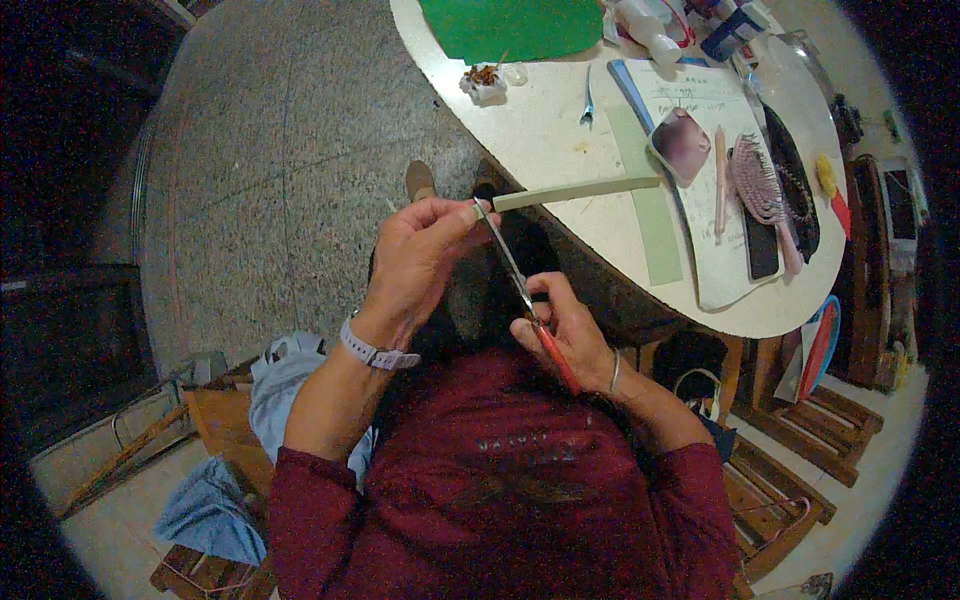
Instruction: The person uses scissors to cut small pieces from a white paper strip and places them into a gold tray. They then fold a larger sheet of light green paper and cut it into strips using the scissors.
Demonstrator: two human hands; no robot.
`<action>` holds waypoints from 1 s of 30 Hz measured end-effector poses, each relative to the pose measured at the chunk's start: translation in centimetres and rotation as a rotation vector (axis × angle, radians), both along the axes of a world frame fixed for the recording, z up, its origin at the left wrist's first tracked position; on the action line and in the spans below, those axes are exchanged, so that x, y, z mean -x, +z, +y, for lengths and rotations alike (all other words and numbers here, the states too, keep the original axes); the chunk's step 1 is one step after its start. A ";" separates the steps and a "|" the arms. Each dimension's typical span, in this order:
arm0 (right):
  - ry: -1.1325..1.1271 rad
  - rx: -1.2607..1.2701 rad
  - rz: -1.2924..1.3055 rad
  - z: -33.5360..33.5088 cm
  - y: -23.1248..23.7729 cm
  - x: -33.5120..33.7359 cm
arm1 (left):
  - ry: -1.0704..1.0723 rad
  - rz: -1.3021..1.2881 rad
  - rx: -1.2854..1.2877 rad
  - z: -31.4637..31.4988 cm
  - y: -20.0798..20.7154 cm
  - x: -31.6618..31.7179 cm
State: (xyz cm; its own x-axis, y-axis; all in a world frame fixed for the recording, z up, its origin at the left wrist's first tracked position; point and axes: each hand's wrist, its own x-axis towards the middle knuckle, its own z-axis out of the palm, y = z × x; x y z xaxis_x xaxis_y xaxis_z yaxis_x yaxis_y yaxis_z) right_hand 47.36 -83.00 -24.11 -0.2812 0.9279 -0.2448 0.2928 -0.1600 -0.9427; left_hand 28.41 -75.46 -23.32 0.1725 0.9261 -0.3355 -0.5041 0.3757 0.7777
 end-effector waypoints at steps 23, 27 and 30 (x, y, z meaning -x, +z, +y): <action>0.457 0.064 -0.001 1.7 0.5 1.4 | -0.120 0.259 -0.030 -2.6 0.5 5.2; 0.457 0.064 -0.077 1.7 0.7 1.8 | -0.122 0.230 -0.075 -2.9 1.2 5.4; 0.444 0.056 -0.064 1.6 0.5 1.9 | -0.128 0.227 -0.088 -3.1 1.5 5.3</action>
